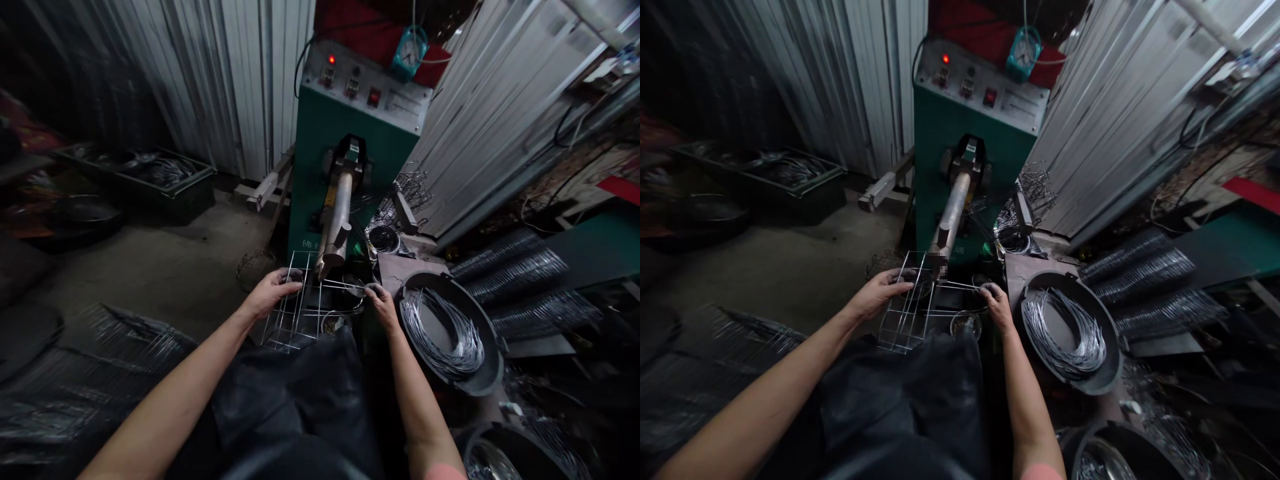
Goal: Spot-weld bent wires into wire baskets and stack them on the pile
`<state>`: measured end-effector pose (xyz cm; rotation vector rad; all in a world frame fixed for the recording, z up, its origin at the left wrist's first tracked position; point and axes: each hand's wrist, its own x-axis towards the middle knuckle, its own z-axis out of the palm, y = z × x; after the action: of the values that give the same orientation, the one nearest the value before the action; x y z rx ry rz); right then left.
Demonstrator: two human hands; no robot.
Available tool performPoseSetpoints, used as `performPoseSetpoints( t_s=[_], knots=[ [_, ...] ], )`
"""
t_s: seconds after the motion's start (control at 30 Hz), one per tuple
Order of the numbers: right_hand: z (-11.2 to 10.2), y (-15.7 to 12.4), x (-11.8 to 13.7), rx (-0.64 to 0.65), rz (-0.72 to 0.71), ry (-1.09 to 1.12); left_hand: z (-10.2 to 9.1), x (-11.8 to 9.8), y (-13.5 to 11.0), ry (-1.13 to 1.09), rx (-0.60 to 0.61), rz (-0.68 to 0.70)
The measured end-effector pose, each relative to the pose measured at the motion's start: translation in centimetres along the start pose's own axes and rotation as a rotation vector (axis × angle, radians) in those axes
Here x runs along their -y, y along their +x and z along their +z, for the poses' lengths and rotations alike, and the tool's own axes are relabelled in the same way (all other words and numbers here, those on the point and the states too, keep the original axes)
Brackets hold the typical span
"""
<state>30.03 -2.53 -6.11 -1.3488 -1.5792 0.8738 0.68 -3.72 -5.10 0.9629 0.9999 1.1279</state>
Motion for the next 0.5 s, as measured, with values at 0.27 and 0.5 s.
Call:
performPoseSetpoints(
  t_s=[0.27, 0.5],
  knots=[
    [-0.6, 0.1, -1.7, 0.03, -0.182, -0.176, -0.2, -0.4, -0.1, 0.09, 0.014, -0.001],
    [-1.9, 0.2, -2.0, 0.041, -0.37, -0.616, 2.0, -4.8, -4.9, 0.556, -0.203, 0.326]
  ],
)
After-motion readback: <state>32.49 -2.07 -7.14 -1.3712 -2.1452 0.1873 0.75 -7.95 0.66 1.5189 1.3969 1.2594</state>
